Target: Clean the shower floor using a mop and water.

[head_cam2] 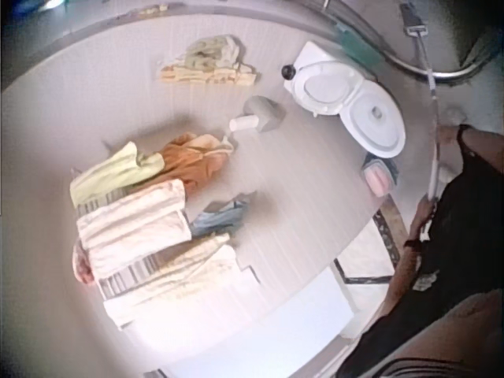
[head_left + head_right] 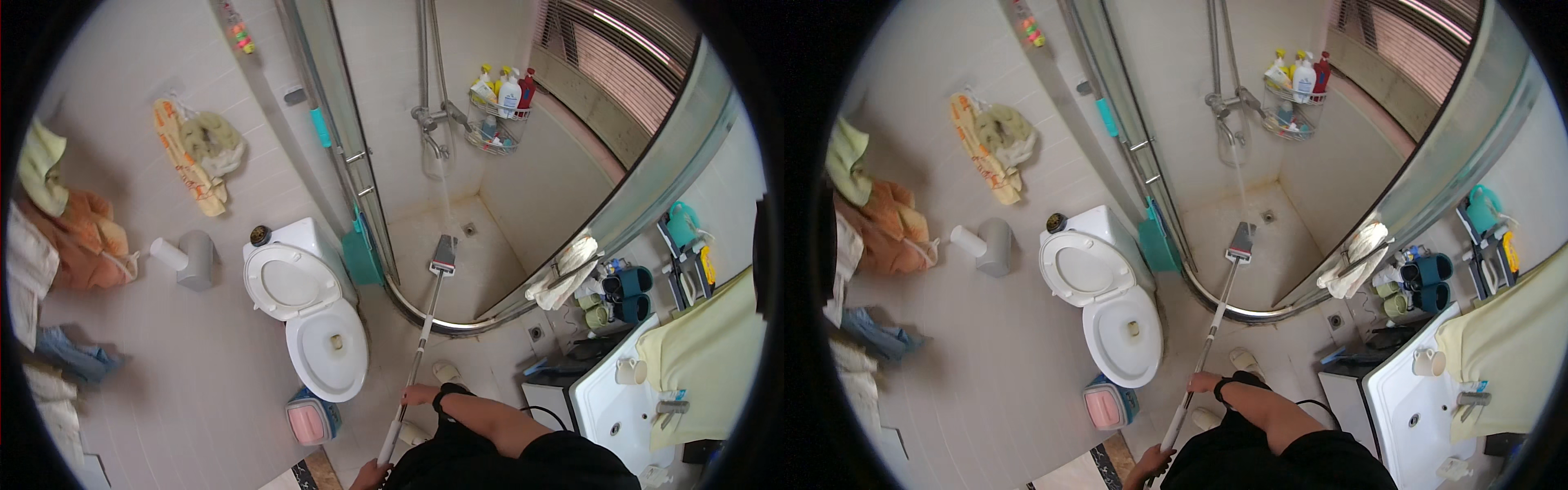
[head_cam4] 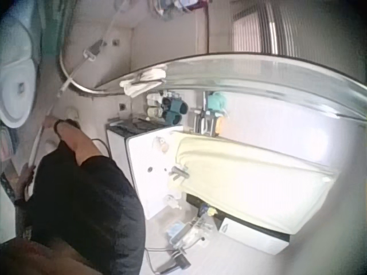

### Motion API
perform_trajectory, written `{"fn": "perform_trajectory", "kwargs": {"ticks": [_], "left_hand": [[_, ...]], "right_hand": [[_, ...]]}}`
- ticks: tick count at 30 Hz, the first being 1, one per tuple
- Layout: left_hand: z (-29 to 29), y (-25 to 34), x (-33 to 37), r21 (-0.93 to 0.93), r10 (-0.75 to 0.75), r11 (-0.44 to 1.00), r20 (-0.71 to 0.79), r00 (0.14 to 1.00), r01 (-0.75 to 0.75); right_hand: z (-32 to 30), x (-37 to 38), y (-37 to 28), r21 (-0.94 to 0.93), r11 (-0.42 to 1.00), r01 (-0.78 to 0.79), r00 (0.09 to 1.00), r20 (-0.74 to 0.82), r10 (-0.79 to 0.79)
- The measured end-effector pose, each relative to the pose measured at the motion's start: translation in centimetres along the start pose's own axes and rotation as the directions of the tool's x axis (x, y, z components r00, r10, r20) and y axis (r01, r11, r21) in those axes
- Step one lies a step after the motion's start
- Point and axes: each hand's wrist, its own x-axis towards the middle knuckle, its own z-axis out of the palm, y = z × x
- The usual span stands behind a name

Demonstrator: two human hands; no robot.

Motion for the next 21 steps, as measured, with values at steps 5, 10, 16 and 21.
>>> {"fn": "perform_trajectory", "kwargs": {"ticks": [5,10,16,21], "left_hand": [[-1.1,-6.4,-3.8,-0.023,-0.025,0.999,-0.013,1.0,0.025],[-2.9,-16.3,-4.7,0.058,0.009,0.998,-0.004,1.0,-0.009],[-3.1,-19.1,-8.0,-0.17,0.01,0.985,0.06,0.998,0.001],[-3.1,-18.8,-8.4,-0.141,0.018,0.99,0.013,1.0,-0.016]], "right_hand": [[7.9,0.5,-2.9,-0.003,0.995,-0.102,0.995,-0.017,0.102],[13.6,2.2,-6.6,-0.132,0.989,-0.065,0.982,0.169,0.087],[14.3,1.1,-10.7,-0.192,0.978,-0.077,0.935,0.327,0.138],[13.0,0.2,-12.4,-0.163,0.985,-0.064,0.931,0.346,0.118]]}}
